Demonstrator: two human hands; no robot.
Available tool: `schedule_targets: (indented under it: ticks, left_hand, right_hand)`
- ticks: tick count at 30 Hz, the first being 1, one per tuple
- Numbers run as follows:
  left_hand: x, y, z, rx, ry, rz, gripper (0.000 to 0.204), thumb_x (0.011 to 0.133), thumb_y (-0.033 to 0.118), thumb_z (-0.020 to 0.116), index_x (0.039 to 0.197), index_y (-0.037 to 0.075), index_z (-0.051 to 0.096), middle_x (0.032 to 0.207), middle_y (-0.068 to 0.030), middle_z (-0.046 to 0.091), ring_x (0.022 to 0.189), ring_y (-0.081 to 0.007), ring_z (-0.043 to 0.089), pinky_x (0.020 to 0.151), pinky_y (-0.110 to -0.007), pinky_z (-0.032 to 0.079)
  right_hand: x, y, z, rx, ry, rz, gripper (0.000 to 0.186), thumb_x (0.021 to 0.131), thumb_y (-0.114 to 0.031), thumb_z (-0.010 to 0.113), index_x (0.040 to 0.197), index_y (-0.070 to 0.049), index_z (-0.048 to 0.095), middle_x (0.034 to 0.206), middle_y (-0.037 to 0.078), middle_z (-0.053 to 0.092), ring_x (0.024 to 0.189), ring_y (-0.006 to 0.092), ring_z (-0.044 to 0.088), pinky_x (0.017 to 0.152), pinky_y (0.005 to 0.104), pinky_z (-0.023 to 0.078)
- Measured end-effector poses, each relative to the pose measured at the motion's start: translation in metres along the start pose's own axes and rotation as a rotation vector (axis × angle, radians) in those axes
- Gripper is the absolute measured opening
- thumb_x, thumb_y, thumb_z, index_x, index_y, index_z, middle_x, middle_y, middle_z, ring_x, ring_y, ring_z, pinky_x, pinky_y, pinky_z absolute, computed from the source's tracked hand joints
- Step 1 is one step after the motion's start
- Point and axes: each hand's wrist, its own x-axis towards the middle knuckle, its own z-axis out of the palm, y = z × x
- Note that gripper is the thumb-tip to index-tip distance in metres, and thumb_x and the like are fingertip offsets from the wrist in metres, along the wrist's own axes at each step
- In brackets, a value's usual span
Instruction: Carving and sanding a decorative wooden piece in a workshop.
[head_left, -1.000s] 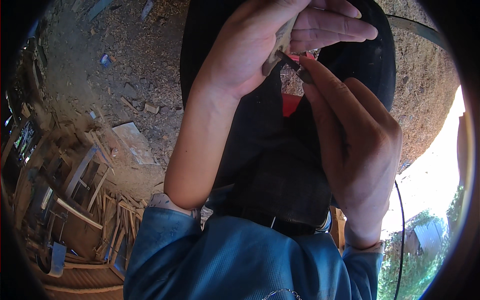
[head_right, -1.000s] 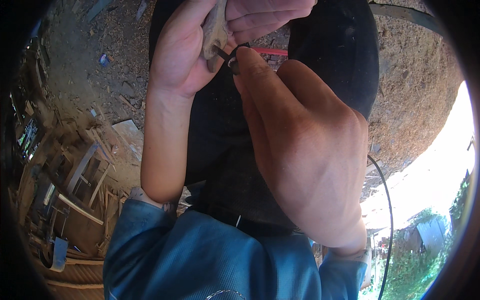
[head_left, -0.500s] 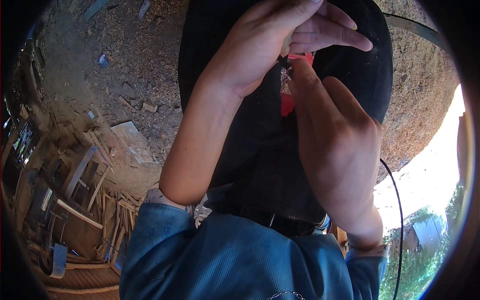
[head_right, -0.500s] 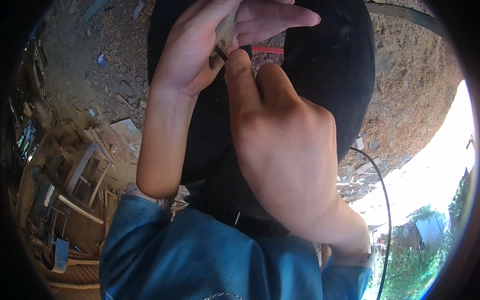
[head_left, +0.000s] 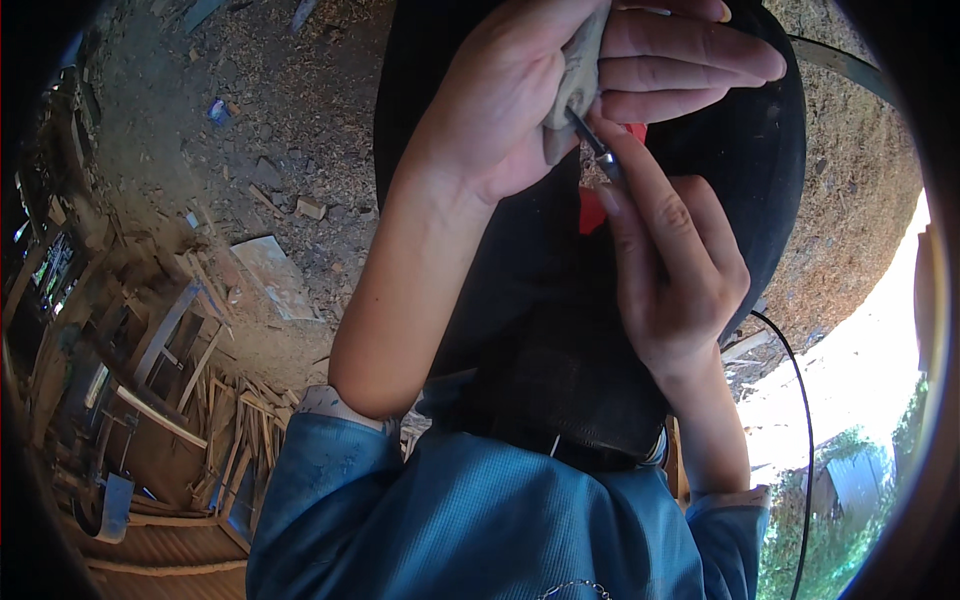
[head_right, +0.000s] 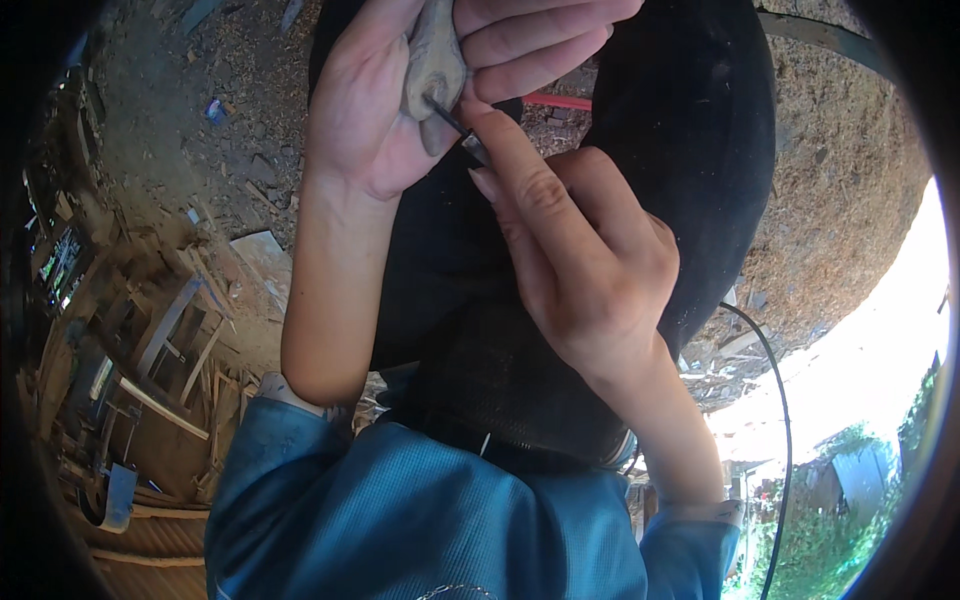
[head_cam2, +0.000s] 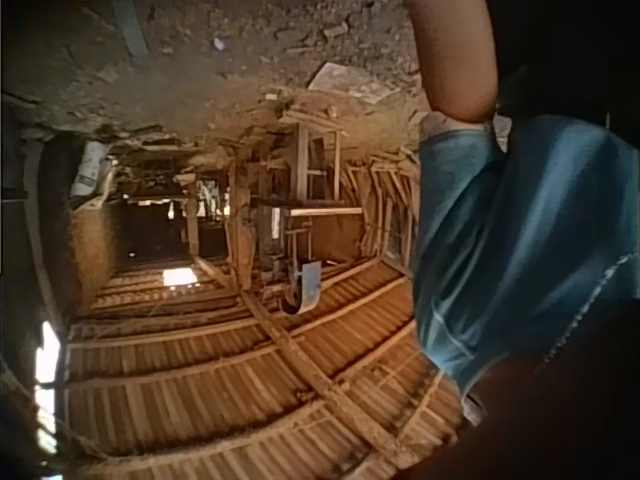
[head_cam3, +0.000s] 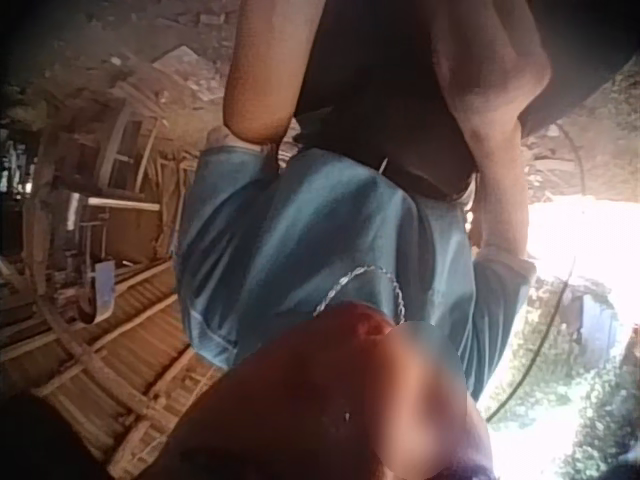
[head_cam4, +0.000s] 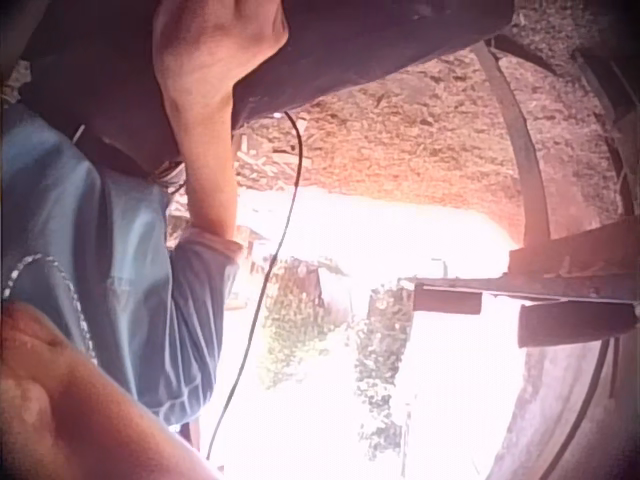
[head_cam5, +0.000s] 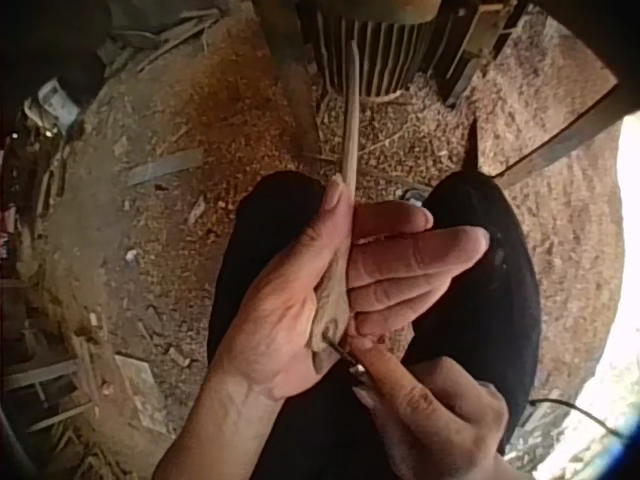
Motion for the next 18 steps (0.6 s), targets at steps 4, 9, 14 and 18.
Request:
schedule_targets:
  ticks: [4, 9, 14, 18]
  left_hand:
    - [0.000, -0.001, 0.006, 0.041, 0.013, 0.091, 0.065, 0.112, 0.043, 0.011, 0.139, -0.001, 0.052, 0.143, -0.0279, 0.055, 0.143, -0.0354, 0.045, 0.119, -0.041, 0.042]
    - [-0.001, -0.001, -0.006, 0.042, -0.080, 0.161, 0.067, 0.112, 0.043, 0.010, 0.140, -0.002, 0.051, 0.143, -0.0285, 0.054, 0.142, -0.0351, 0.045, 0.118, -0.041, 0.043]
    - [-0.003, 0.003, 0.013, 0.159, 0.111, 0.080, 0.069, 0.112, 0.046, 0.012, 0.140, -0.002, 0.052, 0.138, -0.0285, 0.059, 0.136, -0.0356, 0.053, 0.113, -0.041, 0.048]
    - [-0.003, 0.003, 0.018, 0.158, 0.089, 0.073, 0.069, 0.112, 0.047, 0.013, 0.138, -0.002, 0.054, 0.133, -0.0280, 0.062, 0.134, -0.0356, 0.056, 0.111, -0.041, 0.049]
  right_hand:
    - [0.000, -0.010, -0.014, -0.082, -0.043, -0.040, 0.036, 0.088, 0.007, 0.073, 0.123, 0.003, 0.071, 0.090, 0.010, 0.071, 0.068, 0.0143, 0.060, 0.061, 0.0261, 0.049]
    - [0.018, -0.037, -0.032, 0.069, -0.259, 0.345, 0.026, 0.097, -0.003, 0.066, 0.122, 0.005, 0.070, 0.092, 0.016, 0.074, 0.071, 0.0128, 0.064, 0.066, 0.0274, 0.051]
    - [0.021, -0.041, -0.037, 0.164, -0.286, 0.390, 0.026, 0.102, -0.009, 0.062, 0.120, 0.007, 0.069, 0.095, 0.019, 0.075, 0.080, 0.0169, 0.071, 0.072, 0.0282, 0.053]
    - [0.025, -0.045, -0.043, 0.171, -0.370, 0.425, 0.025, 0.103, -0.010, 0.061, 0.118, 0.008, 0.069, 0.096, 0.020, 0.075, 0.087, 0.0203, 0.074, 0.075, 0.0291, 0.054]
